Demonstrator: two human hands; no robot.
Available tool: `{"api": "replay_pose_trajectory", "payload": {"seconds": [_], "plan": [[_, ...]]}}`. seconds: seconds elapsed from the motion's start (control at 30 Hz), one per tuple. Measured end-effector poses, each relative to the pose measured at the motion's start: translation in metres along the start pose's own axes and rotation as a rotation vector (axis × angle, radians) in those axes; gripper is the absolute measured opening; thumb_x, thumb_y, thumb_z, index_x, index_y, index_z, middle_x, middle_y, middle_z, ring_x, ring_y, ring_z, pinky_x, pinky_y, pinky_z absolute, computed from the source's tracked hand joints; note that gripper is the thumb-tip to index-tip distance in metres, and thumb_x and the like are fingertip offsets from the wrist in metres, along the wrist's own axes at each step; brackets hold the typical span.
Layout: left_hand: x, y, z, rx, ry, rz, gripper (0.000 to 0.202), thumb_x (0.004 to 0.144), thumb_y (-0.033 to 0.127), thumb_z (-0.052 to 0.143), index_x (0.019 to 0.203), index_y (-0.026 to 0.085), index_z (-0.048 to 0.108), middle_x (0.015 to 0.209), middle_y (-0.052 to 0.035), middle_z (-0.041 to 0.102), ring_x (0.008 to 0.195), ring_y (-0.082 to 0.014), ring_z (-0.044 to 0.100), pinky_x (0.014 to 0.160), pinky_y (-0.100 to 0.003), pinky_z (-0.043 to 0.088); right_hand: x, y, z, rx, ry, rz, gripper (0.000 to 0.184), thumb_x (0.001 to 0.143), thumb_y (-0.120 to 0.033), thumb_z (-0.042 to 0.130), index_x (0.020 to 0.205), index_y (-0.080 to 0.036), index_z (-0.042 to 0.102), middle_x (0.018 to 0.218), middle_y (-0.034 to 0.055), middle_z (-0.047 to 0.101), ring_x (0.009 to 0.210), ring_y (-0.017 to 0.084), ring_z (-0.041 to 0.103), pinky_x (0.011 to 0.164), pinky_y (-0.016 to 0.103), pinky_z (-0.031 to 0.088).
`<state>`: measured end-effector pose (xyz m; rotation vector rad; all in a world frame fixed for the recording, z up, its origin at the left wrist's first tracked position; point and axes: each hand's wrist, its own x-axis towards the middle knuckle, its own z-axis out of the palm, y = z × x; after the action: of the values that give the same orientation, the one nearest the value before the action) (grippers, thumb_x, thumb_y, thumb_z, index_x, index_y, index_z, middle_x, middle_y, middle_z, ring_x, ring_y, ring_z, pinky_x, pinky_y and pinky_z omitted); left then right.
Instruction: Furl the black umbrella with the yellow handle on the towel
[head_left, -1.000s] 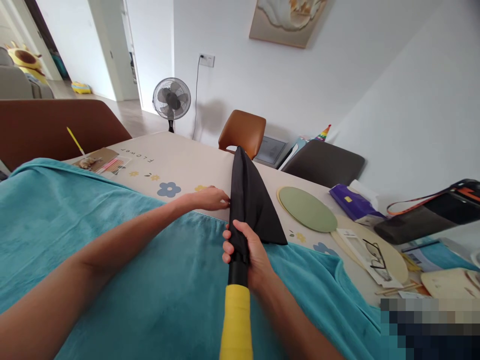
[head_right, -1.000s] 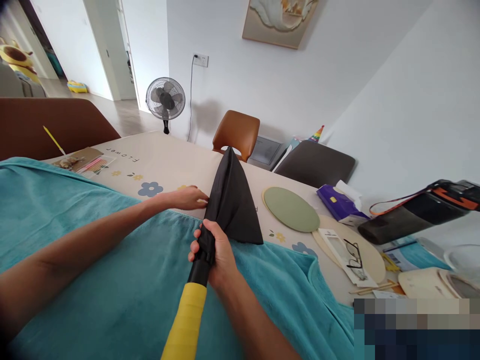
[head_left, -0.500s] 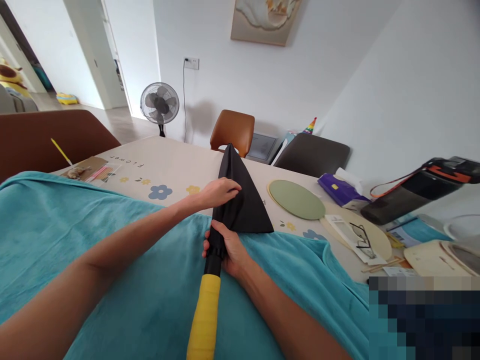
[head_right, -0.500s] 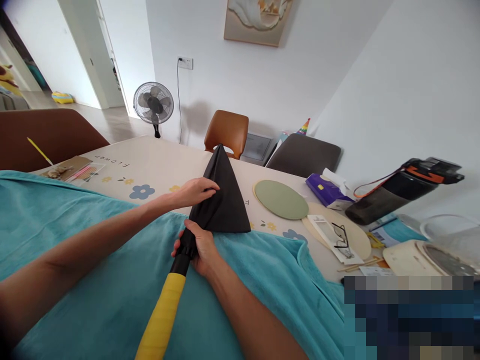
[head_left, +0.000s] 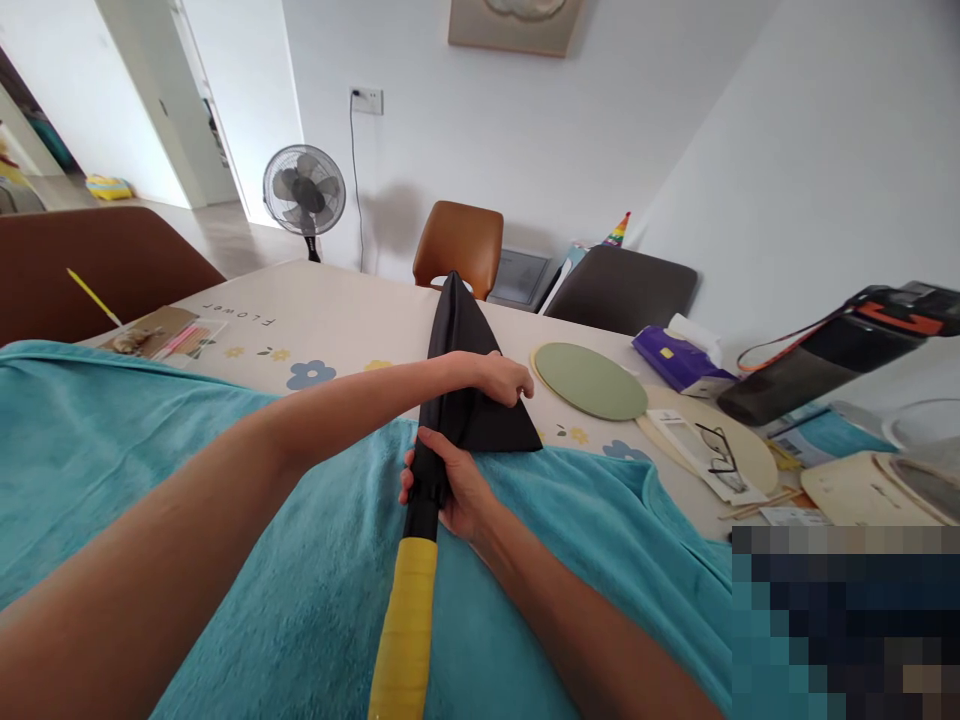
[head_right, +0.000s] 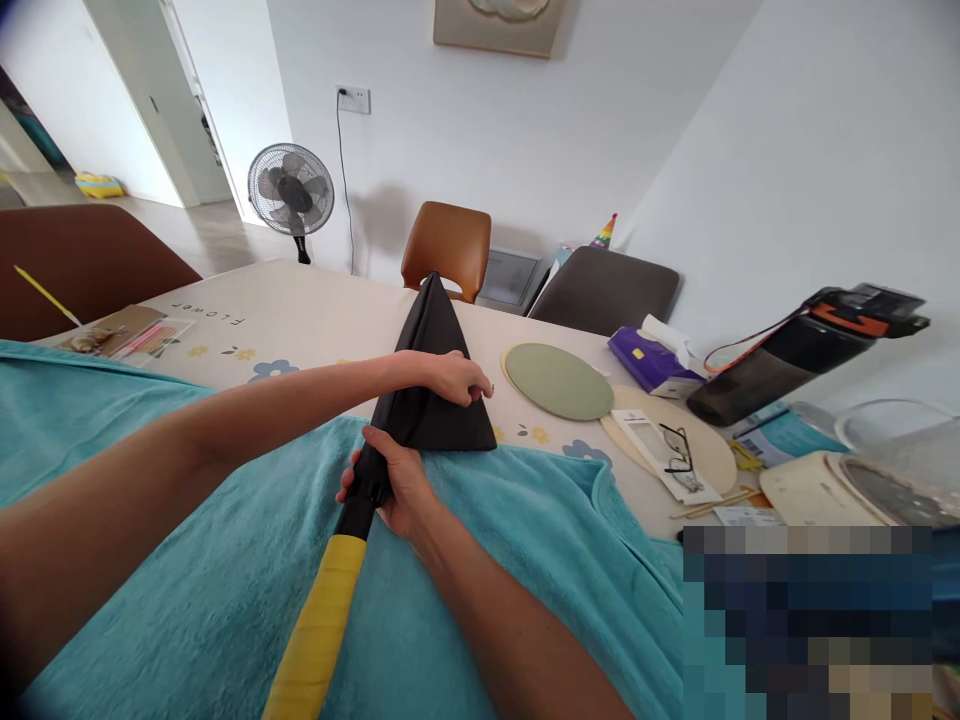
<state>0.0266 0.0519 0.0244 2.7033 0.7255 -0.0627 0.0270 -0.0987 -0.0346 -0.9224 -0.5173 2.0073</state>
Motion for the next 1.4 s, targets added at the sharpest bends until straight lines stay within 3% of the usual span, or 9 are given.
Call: {"api": "replay_pose_trajectory", "payload": {"seconds": [0.13, 0.27, 0.37, 0.43, 0.53, 0.77, 0.97, 1.17, 1.4], "plan": [[-0.003, 0.007, 0.006, 0.089, 0.024, 0.015, 0.03, 0.065, 0.013, 0.052, 0.09, 0.019, 0.067, 0.091, -0.0068, 0.067, 0.09, -0.0233, 0.058, 0.091, -0.038, 0.032, 0.002, -0.002, -0.002, 0.029, 0.013, 0.045, 0.023, 0.073, -0.035, 0.063, 0.075, -0.014, 0.055, 0.062, 0.001, 0.06, 0.048, 0.014, 0.056, 0.045, 0.03, 0.049], [-0.029, 0.001, 0.01, 0.052, 0.359, -0.053, 0.044, 0.071, 0.02, 0.051, 0.114, 0.018, 0.054, 0.118, -0.0113, 0.055, 0.113, -0.027, 0.046, 0.096, -0.04, 0.03, 0.003, -0.002, -0.002, 0.059, -0.004, 0.088, 0.019, 0.075, -0.031, 0.059, 0.075, -0.013, 0.056, 0.06, 0.0019, 0.06, 0.048, 0.014, 0.057, 0.047, 0.03, 0.05], [-0.057, -0.015, 0.018, -0.118, 0.691, -0.349, 0.057, 0.072, 0.026, 0.052, 0.126, 0.012, 0.039, 0.132, -0.0156, 0.041, 0.125, -0.0289, 0.032, 0.1, -0.04, 0.028, 0.005, 0.0, -0.001, -0.001, 0.023, 0.05, 0.018, 0.074, -0.029, 0.061, 0.07, -0.012, 0.056, 0.055, 0.0017, 0.059, 0.046, 0.014, 0.056, 0.046, 0.029, 0.05], [-0.073, -0.026, 0.026, -0.335, 0.771, -0.609, 0.063, 0.071, 0.034, 0.055, 0.125, 0.007, 0.036, 0.13, -0.0202, 0.04, 0.123, -0.0309, 0.034, 0.097, -0.039, 0.033, 0.006, 0.003, 0.0, -0.061, 0.032, 0.025, 0.021, 0.073, -0.031, 0.061, 0.067, -0.011, 0.056, 0.052, 0.0023, 0.058, 0.044, 0.014, 0.055, 0.044, 0.029, 0.05], [-0.087, -0.035, 0.039, -0.748, 0.693, -0.83, 0.067, 0.064, 0.049, 0.064, 0.114, 0.008, 0.046, 0.116, -0.0207, 0.053, 0.108, -0.0321, 0.05, 0.083, -0.038, 0.044, 0.005, 0.006, 0.005, -0.141, 0.084, 0.006, 0.023, 0.074, -0.032, 0.06, 0.064, -0.011, 0.055, 0.048, 0.0034, 0.057, 0.042, 0.015, 0.054, 0.042, 0.029, 0.049], [-0.087, -0.025, 0.052, -1.331, 0.617, -0.666, 0.038, 0.055, 0.038, 0.074, 0.079, 0.013, 0.061, 0.08, -0.0103, 0.068, 0.074, -0.0228, 0.063, 0.06, -0.03, 0.051, -0.001, 0.011, 0.019, -0.279, 0.202, -0.019, 0.018, 0.07, -0.026, 0.062, 0.062, -0.016, 0.049, 0.04, -0.0004, 0.051, 0.035, 0.016, 0.052, 0.035, 0.03, 0.047], [-0.085, -0.033, 0.064, -1.556, 0.68, -0.767, 0.026, 0.057, 0.027, 0.07, 0.076, 0.013, 0.059, 0.07, -0.007, 0.066, 0.064, -0.0193, 0.062, 0.059, -0.031, 0.053, -0.004, 0.008, 0.016, -0.19, 0.162, -0.043, 0.02, 0.07, -0.029, 0.064, 0.073, -0.017, 0.049, 0.051, -0.0001, 0.056, 0.043, 0.018, 0.057, 0.041, 0.033, 0.051], [-0.085, -0.03, 0.071, -1.863, 0.614, -0.673, 0.027, 0.064, 0.035, 0.064, 0.079, 0.014, 0.056, 0.065, -0.0066, 0.065, 0.063, -0.0192, 0.062, 0.061, -0.031, 0.054, -0.003, 0.003, 0.011, 0.061, 0.024, 0.027, 0.022, 0.073, -0.027, 0.061, 0.088, -0.013, 0.053, 0.08, 0.0085, 0.065, 0.071, 0.022, 0.065, 0.062, 0.043, 0.055], [-0.084, -0.038, 0.071, -1.74, 0.553, -0.543, 0.036, 0.065, 0.039, 0.065, 0.087, 0.012, 0.058, 0.083, -0.0114, 0.067, 0.079, -0.0221, 0.063, 0.073, -0.033, 0.052, -0.001, 0.003, 0.011, 0.084, 0.092, 0.036, 0.011, 0.069, -0.017, 0.061, 0.077, -0.014, 0.054, 0.055, -0.0041, 0.053, 0.04, 0.007, 0.045, 0.036, 0.022, 0.043]]}}
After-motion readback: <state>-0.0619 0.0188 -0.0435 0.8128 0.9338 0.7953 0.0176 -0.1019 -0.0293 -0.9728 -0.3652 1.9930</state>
